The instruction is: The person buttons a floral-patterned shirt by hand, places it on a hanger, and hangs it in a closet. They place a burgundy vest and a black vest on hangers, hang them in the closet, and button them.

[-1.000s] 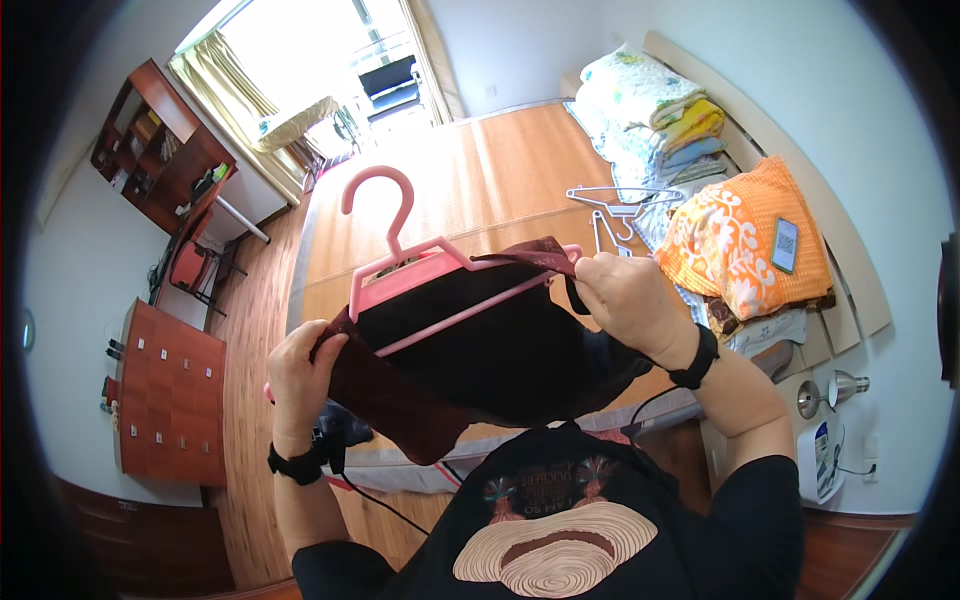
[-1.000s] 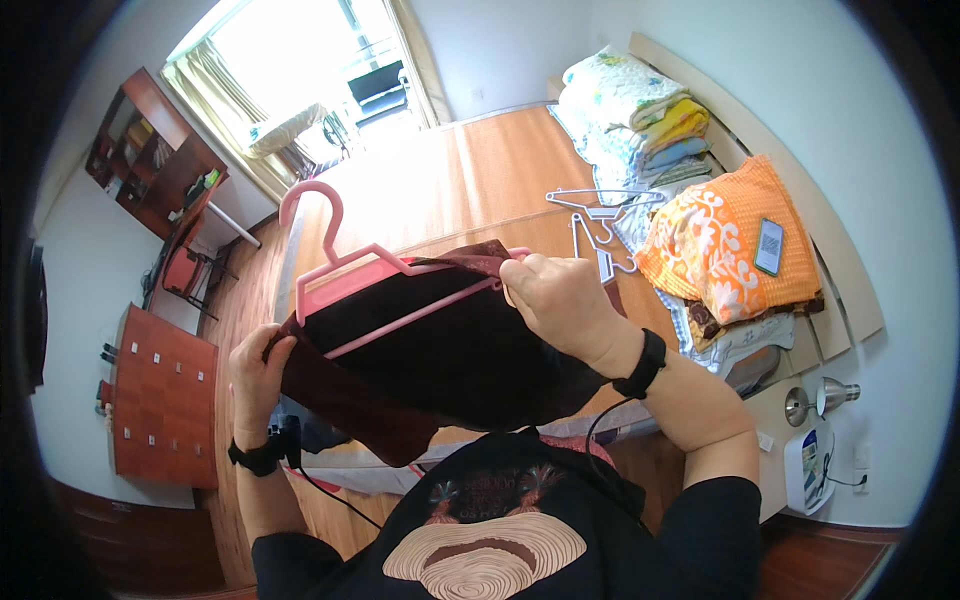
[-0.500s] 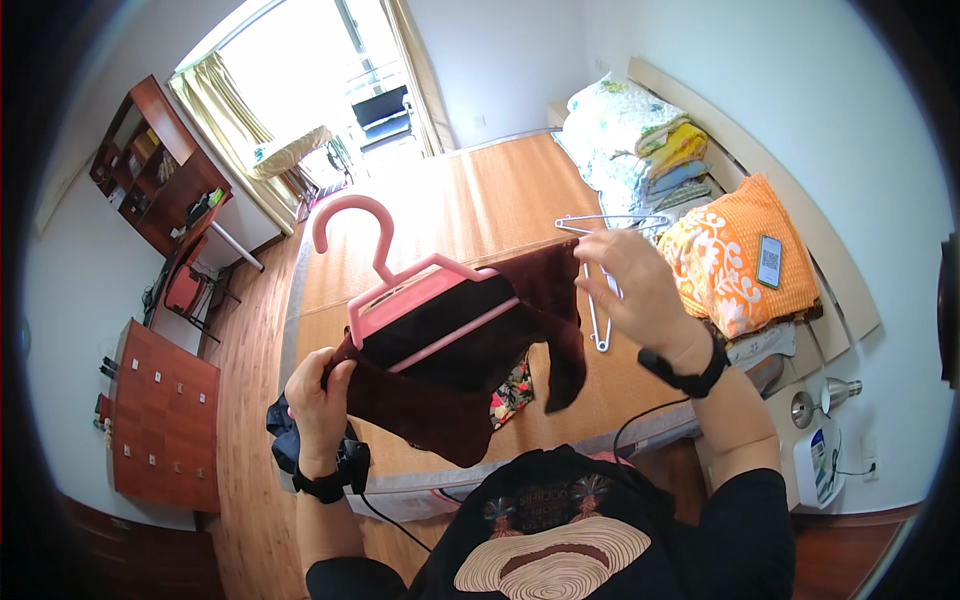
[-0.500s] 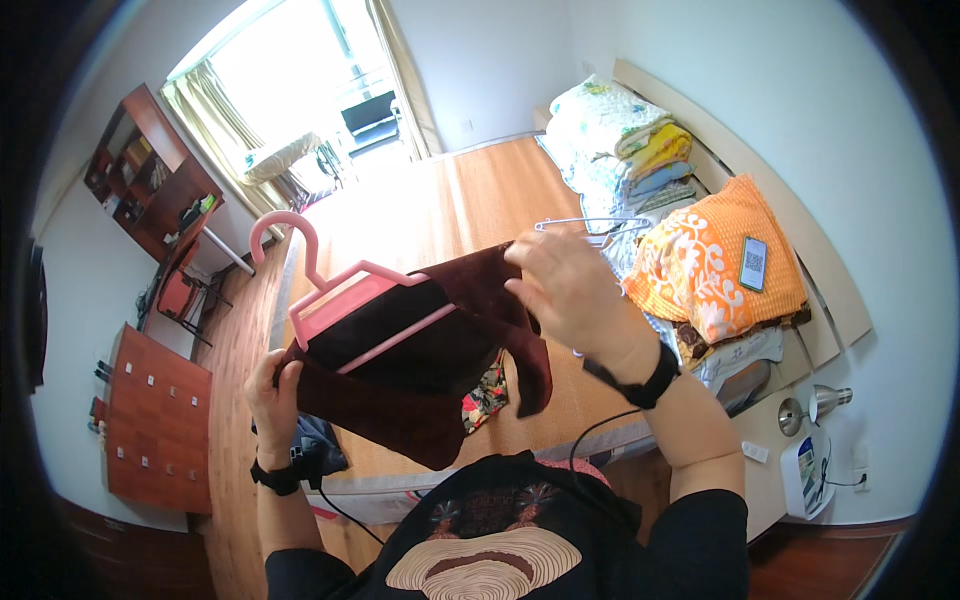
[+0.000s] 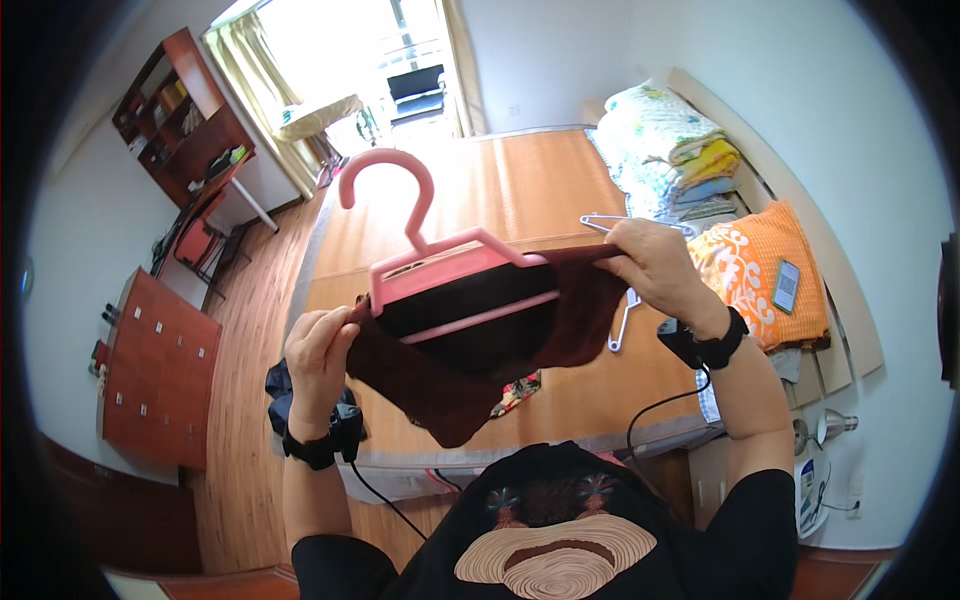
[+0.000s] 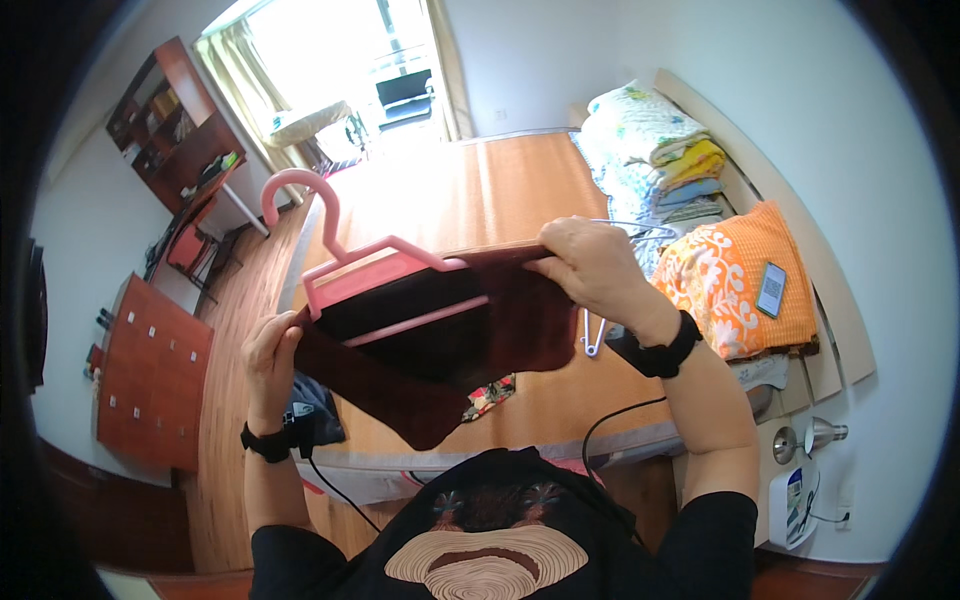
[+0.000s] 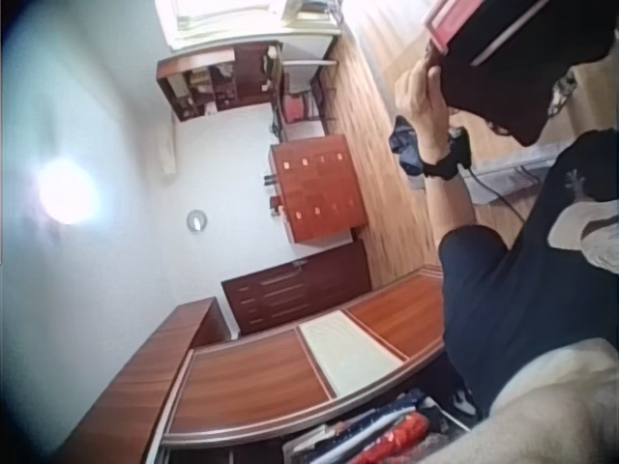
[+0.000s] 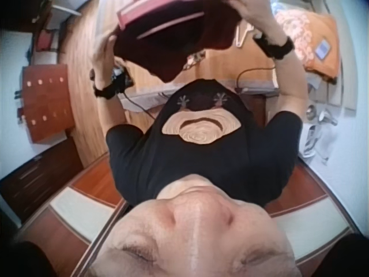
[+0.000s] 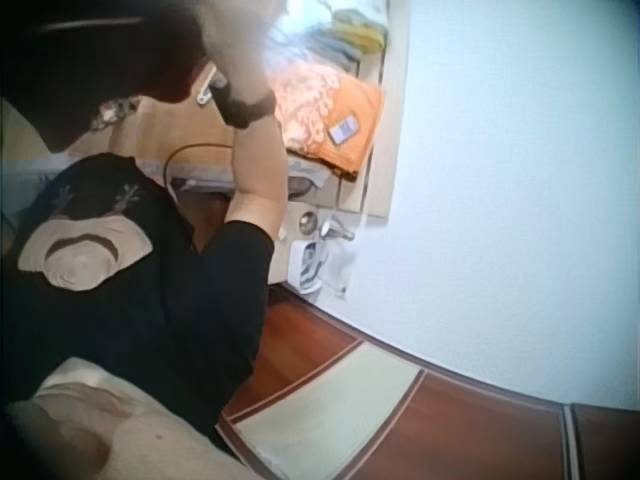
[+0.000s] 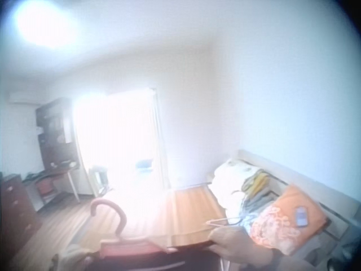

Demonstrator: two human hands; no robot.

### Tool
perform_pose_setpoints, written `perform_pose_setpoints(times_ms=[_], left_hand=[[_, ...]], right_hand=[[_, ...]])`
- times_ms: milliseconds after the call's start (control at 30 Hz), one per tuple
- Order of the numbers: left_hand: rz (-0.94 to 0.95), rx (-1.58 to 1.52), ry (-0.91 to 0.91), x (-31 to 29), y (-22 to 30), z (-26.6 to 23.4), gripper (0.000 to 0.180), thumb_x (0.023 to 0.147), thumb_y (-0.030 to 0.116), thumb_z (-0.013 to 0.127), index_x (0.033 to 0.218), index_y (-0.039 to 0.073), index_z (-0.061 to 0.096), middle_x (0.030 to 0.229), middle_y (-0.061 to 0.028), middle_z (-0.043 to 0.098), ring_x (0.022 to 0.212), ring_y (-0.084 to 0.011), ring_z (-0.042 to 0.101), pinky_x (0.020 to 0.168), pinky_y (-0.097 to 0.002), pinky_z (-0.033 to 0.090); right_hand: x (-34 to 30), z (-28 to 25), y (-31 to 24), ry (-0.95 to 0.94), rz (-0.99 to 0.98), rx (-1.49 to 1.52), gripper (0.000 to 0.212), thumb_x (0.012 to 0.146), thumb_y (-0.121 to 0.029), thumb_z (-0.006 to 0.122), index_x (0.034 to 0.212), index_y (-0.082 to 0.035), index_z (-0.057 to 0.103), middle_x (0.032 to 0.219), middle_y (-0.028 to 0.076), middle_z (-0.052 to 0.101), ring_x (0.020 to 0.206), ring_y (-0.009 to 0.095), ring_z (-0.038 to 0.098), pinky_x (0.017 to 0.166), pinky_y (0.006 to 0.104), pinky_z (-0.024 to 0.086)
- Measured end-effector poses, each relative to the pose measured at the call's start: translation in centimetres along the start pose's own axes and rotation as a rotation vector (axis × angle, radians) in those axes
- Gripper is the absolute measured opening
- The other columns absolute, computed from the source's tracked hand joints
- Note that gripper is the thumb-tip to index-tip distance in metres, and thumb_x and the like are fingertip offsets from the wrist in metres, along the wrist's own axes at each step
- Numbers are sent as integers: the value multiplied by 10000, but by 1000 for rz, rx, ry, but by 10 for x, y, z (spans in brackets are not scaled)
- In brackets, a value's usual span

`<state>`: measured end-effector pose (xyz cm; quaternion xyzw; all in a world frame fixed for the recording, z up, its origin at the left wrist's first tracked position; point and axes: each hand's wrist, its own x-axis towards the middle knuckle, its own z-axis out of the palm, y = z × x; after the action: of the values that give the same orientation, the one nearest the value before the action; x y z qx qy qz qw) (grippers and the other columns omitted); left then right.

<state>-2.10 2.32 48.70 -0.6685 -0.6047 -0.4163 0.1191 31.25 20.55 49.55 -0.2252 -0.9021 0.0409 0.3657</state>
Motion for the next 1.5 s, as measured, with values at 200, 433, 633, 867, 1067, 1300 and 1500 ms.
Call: perform_pose_setpoints(times_ms=[200, 433, 633, 867, 1067, 1300, 1500], left_hand=[[134, 84, -6, -3, -7, -10, 83, 757, 25, 617, 838, 11, 616, 773, -97, 612, 698, -260, 549, 674, -327, 416], [-63, 17, -210, -34, -18, -32, 234, 613, 116, 743, 780, 35, 601, 671, -76, 567, 632, -244, 545, 608, -317, 421], [-113, -8, -319, -56, -7, -64, 291, 530, 83, 792, 711, 39, 569, 606, -63, 526, 544, -213, 523, 505, -289, 398], [-205, -86, -329, -41, -37, -79, 258, 580, 29, 758, 785, 30, 602, 684, -68, 584, 615, -190, 570, 559, -273, 443], [-404, -166, -299, -51, -121, 5, 224, 705, 44, 686, 913, 7, 611, 766, -96, 602, 678, -180, 567, 619, -262, 444], [-607, -64, -318, -96, -210, 126, 251, 731, 43, 679, 974, 16, 619, 775, -59, 625, 681, -107, 554, 646, -229, 455], [-609, -44, -260, -148, -224, 193, 346, 691, 15, 668, 1026, 29, 581, 1064, -137, 581, 1021, -297, 542, 870, -352, 438]], right_hand=[[1, 4, -9, 2, 57, 77, 184, 719, -170, 662, 744, -36, 539, 706, 122, 530, 679, 322, 531, 594, 379, 423], [-23, 6, -32, 25, 104, 115, 159, 708, -144, 685, 740, -45, 565, 668, 103, 540, 638, 291, 537, 566, 365, 416], [-53, 4, -69, -27, 140, 121, 167, 703, -146, 692, 735, -57, 555, 619, 89, 489, 569, 275, 488, 510, 354, 374], [-42, 26, -87, -42, 269, 130, 143, 710, -107, 678, 735, -47, 551, 639, 98, 495, 577, 275, 494, 517, 344, 375], [-21, 111, -28, -148, 386, 181, 160, 748, -159, 646, 753, -22, 564, 678, 132, 538, 656, 307, 542, 571, 363, 415], [-31, 257, 75, -277, 323, 135, 247, 777, -293, 627, 751, -51, 585, 737, 103, 594, 721, 293, 575, 641, 375, 419], [-40, 355, 151, -365, 389, 108, 269, 784, -361, 613, 770, -93, 599, 748, 84, 615, 775, 263, 585, 705, 376, 404]])
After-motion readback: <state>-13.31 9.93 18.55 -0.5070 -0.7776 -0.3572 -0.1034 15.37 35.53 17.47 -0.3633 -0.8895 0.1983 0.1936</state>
